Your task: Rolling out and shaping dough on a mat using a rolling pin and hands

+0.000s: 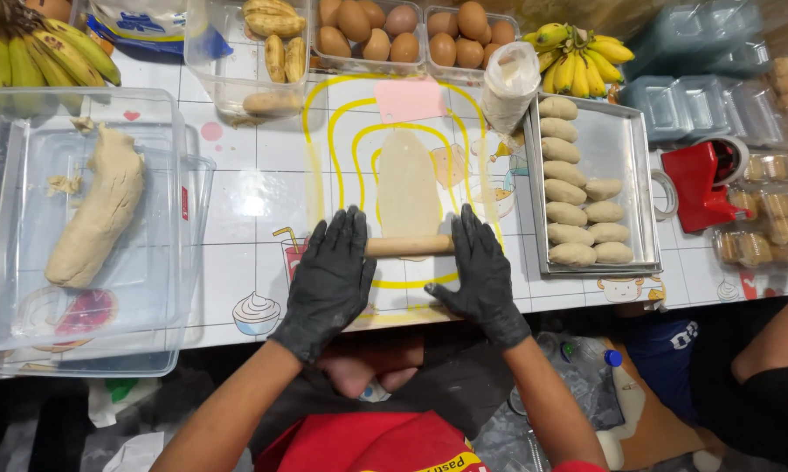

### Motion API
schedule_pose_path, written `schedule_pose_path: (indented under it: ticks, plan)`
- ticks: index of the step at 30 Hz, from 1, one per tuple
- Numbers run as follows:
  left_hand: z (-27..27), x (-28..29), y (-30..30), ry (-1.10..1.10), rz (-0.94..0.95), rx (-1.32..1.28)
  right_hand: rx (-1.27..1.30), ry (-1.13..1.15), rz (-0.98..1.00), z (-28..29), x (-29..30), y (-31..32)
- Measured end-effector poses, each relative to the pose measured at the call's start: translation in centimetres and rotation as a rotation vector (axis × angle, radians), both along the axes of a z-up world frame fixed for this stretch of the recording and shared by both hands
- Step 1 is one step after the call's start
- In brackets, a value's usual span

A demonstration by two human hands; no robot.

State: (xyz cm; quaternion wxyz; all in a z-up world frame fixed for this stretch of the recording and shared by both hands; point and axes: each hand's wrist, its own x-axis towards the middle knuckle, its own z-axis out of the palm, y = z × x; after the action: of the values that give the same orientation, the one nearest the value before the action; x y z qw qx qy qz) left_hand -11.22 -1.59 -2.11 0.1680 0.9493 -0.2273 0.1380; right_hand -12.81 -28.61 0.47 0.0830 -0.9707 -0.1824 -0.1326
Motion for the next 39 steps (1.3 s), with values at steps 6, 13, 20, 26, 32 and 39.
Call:
schedule_pose_path:
  ticks: [6, 13, 20, 26, 32, 39]
  plan:
    - [0.5, 10.2, -1.4, 0.012, 0.102, -0.024, -0.032, -0.046, 0.003, -2.9, 10.5, -0.3]
    - [-0.4, 3.8, -1.0, 0.019, 0.035, 0.044, -0.048, 0.002, 0.016, 0.3, 3.4, 0.7]
    - [-1.8, 4.8, -1.9, 0.042, 0.059, -0.022, -0.069, 0.026, 0.054, -1.1, 4.5, -0.4]
    - [-0.6, 11.1, -2.6, 0.072, 0.121, -0.058, -0.081, -0.015, 0.051, -2.0, 12.1, -0.8]
    - [0.4, 1.6, -2.0, 0.057, 0.025, -0.057, 0.014, 0.077, 0.056, 0.9, 2.4, -0.1]
    - [-1.6, 7.7, -2.6, -0.042, 0.117, -0.032, -0.212, -0.048, 0.145, -2.3, 11.4, -1.6]
